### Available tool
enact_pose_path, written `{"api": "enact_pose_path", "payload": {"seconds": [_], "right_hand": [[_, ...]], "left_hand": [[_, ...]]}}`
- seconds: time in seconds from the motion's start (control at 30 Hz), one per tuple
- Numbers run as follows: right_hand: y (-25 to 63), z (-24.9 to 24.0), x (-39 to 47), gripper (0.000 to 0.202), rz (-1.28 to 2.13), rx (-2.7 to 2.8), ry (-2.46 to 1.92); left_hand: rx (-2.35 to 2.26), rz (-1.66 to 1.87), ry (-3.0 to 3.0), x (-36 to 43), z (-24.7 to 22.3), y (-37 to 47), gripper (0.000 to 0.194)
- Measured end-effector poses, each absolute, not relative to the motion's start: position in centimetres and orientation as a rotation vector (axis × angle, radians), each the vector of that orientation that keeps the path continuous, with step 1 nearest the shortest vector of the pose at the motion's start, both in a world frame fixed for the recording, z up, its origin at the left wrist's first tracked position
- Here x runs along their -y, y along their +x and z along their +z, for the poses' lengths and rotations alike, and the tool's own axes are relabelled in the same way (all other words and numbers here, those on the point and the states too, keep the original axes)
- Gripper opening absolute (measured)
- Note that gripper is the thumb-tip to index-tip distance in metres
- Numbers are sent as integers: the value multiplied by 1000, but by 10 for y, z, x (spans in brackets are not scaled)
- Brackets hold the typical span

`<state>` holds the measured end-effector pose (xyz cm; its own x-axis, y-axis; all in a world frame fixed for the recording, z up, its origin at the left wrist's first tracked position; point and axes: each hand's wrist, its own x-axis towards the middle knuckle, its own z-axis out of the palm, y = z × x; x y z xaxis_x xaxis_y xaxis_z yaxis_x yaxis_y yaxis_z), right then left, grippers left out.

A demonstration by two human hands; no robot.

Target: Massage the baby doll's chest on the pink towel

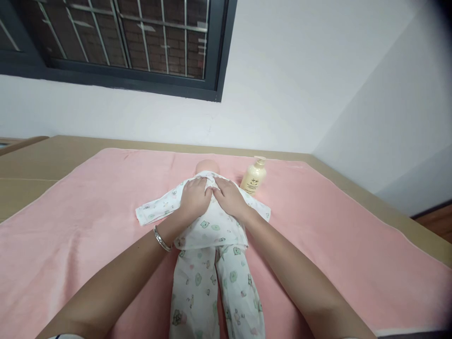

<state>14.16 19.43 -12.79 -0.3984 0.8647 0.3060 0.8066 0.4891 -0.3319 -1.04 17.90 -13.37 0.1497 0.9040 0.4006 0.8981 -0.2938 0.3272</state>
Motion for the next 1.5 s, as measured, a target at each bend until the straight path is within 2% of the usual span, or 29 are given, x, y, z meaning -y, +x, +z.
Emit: {"api": "enact_pose_path", "payload": {"seconds": [0.6,0.77,0.93,1.13,1.37,1.5], "right_hand": [[150,-128,-201,50,157,2403,-1264],[139,-114,-181,42,73,2412,-1362],[121,-107,-154,44,26,2369,-1498],[137,-119,-186,49,242,2320,-1403],[124,-105,-158,44,124,2300,-1534],[123,-99,-153,38,169,2342,-1520]], "left_hand": [[-1866,879,2449,-175,-134,-9,32],[-1905,913,2459,-170,-131,-8,30],[-1923,752,2396,-174,-123,-12,30],[-1935,582,2448,-161,-118,-4,37],[-1775,606,2460,-171,-112,-14,35],[-1775,620,2486,-180,-122,-18,37]]}}
